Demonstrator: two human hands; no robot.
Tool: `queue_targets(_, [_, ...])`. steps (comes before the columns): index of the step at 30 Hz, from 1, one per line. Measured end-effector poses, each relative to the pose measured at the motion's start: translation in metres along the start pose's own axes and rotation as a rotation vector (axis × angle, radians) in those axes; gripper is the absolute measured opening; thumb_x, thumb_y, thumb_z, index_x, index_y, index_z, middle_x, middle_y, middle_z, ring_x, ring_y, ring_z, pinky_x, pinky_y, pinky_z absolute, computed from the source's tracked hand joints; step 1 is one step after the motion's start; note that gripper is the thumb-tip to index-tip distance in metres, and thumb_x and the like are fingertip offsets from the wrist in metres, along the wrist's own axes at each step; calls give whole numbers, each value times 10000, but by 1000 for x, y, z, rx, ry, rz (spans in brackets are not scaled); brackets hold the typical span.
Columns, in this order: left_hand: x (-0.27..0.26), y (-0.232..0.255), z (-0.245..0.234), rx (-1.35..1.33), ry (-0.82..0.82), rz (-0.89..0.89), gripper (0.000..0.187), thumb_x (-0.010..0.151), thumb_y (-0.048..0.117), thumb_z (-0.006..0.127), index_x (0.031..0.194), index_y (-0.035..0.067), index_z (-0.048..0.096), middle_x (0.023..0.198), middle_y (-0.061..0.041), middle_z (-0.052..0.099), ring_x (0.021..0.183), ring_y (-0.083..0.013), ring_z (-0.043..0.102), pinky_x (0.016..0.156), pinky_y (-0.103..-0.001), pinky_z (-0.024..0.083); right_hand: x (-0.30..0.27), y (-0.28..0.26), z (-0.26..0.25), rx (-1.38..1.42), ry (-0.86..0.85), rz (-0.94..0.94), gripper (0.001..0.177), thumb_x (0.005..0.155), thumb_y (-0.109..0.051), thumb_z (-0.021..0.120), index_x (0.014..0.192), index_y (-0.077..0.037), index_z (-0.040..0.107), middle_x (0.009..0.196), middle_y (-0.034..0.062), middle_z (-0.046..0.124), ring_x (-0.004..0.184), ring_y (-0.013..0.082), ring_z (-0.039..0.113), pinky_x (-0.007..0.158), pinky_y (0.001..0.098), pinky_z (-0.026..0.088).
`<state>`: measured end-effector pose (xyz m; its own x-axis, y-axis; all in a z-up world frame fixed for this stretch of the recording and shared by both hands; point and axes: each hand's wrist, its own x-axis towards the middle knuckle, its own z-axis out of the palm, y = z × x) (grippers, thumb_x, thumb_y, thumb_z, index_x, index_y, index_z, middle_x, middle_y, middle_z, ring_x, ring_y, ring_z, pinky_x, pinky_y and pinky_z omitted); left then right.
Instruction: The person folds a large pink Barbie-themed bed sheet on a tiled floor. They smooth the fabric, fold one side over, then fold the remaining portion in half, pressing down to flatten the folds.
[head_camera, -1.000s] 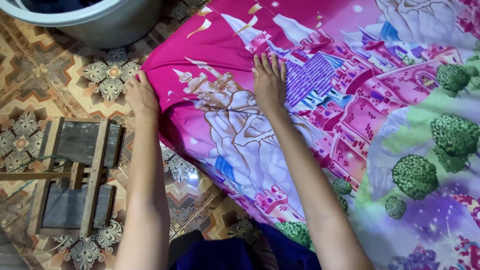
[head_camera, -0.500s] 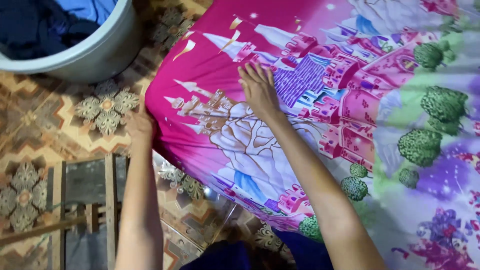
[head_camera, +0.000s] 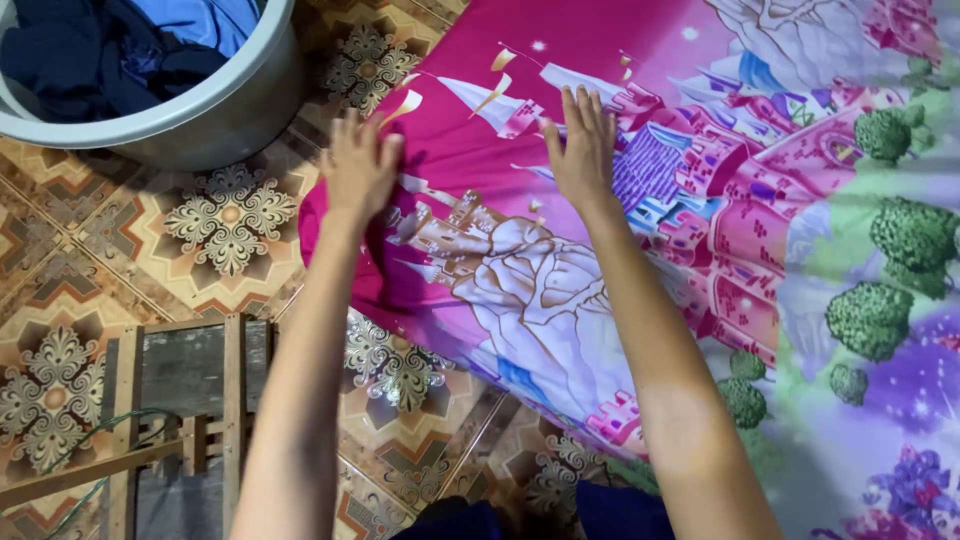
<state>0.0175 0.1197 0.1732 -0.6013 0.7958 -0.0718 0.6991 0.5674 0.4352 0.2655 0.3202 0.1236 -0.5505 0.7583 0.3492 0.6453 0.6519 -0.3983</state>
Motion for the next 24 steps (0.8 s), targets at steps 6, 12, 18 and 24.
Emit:
queue_targets(6, [30,-11,42,157,-54,-86,660,1008,782,252,1591,472,237,1597,-122,382,1503,-337,317,1176,-714,136,-3,-1,12,-195,-369,61,663,1099,-600,286,1646,-226,251,1695,182,234,1584,352,115,1219,642,-31])
queue_targets(12, [38,-10,40,227,-89,-141,643,1026,772,139,1591,475,213,1512,-136,489,1477,-312,381,1161,-667,223,11,-4,-1,-90,-410,35,619,1097,-598,320,1632,-287,289,1701,152,215,1577,374,125,1207,689,-6])
queue_targets(18, [80,-47,71,236,-70,-174,781,983,864,92,1506,343,344,1439,-177,569,1419,-343,462,1123,-658,299,18,2,-7,-31,-415,42,580,1088,-575,377,1598,-299,361,1686,149,228,1563,355,179,1210,697,47])
queue_targets(24, [140,12,64,298,19,-137,724,1022,762,211,1396,284,605,1389,-181,636,1353,-401,534,1100,-728,173,41,24,-3,-110,14,49,643,1109,-477,486,1608,-101,329,1589,216,382,1425,434,416,1119,643,328])
